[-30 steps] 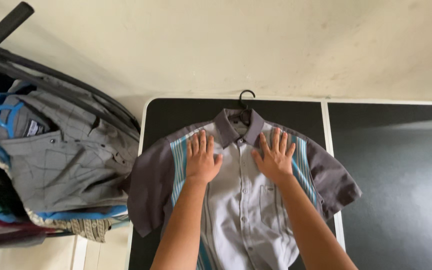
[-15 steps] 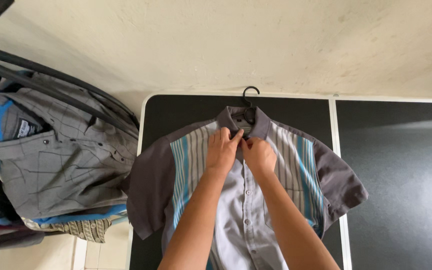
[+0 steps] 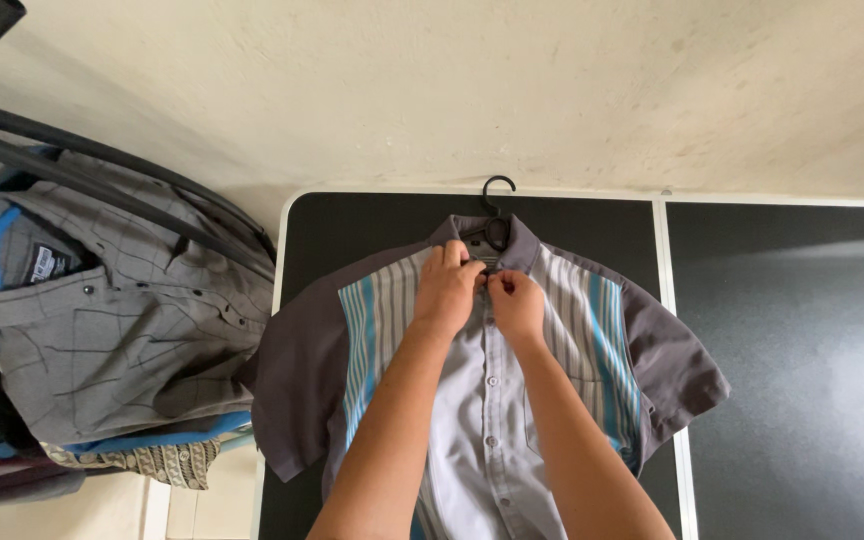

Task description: The person takes shirts from a clothes rack, lays them on a table, and buttons them one by one. They handle a striped shirt, a checkered shirt, and a black shirt, buttoning each fully before moving to the next.

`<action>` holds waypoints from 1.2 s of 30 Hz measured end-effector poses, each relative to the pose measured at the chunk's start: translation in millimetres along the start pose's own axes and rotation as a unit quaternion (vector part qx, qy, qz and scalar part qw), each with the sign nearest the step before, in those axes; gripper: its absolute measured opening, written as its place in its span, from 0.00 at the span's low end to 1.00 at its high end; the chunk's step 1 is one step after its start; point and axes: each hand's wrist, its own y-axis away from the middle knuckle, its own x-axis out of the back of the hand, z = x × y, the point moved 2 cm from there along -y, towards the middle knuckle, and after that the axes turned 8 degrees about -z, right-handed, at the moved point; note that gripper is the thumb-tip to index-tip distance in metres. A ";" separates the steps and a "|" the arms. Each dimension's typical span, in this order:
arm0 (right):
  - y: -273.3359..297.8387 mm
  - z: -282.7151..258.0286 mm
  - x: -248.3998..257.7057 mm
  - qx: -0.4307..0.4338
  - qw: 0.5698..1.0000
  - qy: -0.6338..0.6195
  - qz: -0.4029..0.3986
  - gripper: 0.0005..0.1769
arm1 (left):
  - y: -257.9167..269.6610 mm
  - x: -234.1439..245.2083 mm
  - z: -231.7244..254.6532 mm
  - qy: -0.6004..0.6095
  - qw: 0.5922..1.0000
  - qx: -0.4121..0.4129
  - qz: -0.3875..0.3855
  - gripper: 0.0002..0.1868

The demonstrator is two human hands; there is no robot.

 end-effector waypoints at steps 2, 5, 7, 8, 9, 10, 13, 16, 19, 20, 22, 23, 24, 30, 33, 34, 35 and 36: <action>-0.4 8.0 0.4 0.016 1.000 -0.025 -0.005 0.12 | -2.8 -1.6 0.5 0.015 0.999 0.025 -0.016 0.06; 2.8 14.9 -0.8 0.001 0.994 -0.106 -0.029 0.11 | -6.3 -6.1 1.8 0.017 0.998 0.047 -0.024 0.05; 6.1 17.2 -1.8 -0.033 0.983 -0.173 -0.056 0.10 | -6.6 -9.8 3.2 0.010 0.999 0.049 -0.011 0.05; 6.8 16.0 -2.0 -0.020 0.984 -0.170 -0.051 0.10 | -5.8 -11.3 4.1 0.004 0.999 0.045 0.001 0.05; 7.4 14.6 -2.8 -0.006 0.985 -0.167 -0.046 0.09 | -5.1 -13.0 4.6 -0.001 0.999 0.041 0.013 0.04; 9.1 14.1 -3.0 0.007 0.986 -0.163 -0.041 0.08 | -3.7 -15.9 4.7 0.002 0.999 0.052 0.013 0.04; 10.3 14.6 -5.5 0.015 0.975 -0.217 -0.054 0.08 | 0.6 -27.1 2.5 0.020 0.996 0.090 0.010 0.03; 8.4 15.0 -7.4 0.020 0.964 -0.253 -0.077 0.09 | 3.4 -41.5 -4.0 0.056 0.989 0.136 0.005 0.04; 8.3 15.7 -5.3 0.016 0.977 -0.196 -0.086 0.10 | 6.9 -59.7 -13.3 0.081 0.981 0.177 -0.007 0.04; 8.8 15.3 -4.5 0.027 0.979 -0.183 -0.086 0.10 | 7.6 -66.3 -16.9 0.084 0.978 0.189 -0.013 0.05; 9.5 12.9 -4.5 0.050 0.982 -0.158 -0.087 0.10 | 9.3 -78.6 -23.0 0.097 0.971 0.217 -0.021 0.05; 10.3 12.6 -5.0 0.036 0.978 -0.181 -0.096 0.10 | 9.6 -84.3 -24.6 0.107 0.966 0.234 -0.022 0.06; 11.3 12.4 -5.6 0.023 0.973 -0.204 -0.105 0.10 | 11.0 -88.6 -26.3 0.118 0.961 0.250 -0.023 0.07; 12.8 17.2 -10.7 -0.064 0.939 -0.317 -0.122 0.11 | 20.1 -85.3 -20.7 0.177 0.949 0.262 -0.003 0.08; 7.9 13.0 -9.1 -0.037 0.958 -0.260 -0.113 0.12 | 22.8 -62.9 -6.1 0.133 0.968 0.211 0.038 0.06; 5.8 8.9 -7.1 -0.009 0.970 -0.218 -0.107 0.13 | 23.0 -53.2 -1.4 0.111 0.974 0.190 0.052 0.06; 4.4 4.7 -4.9 -0.002 0.984 -0.153 -0.093 0.13 | 24.4 -42.5 2.8 0.089 0.979 0.169 0.066 0.06; 3.5 -0.2 -0.8 0.003 0.993 -0.088 -0.079 0.13 | 25.7 -32.5 7.9 0.067 0.983 0.149 0.079 0.06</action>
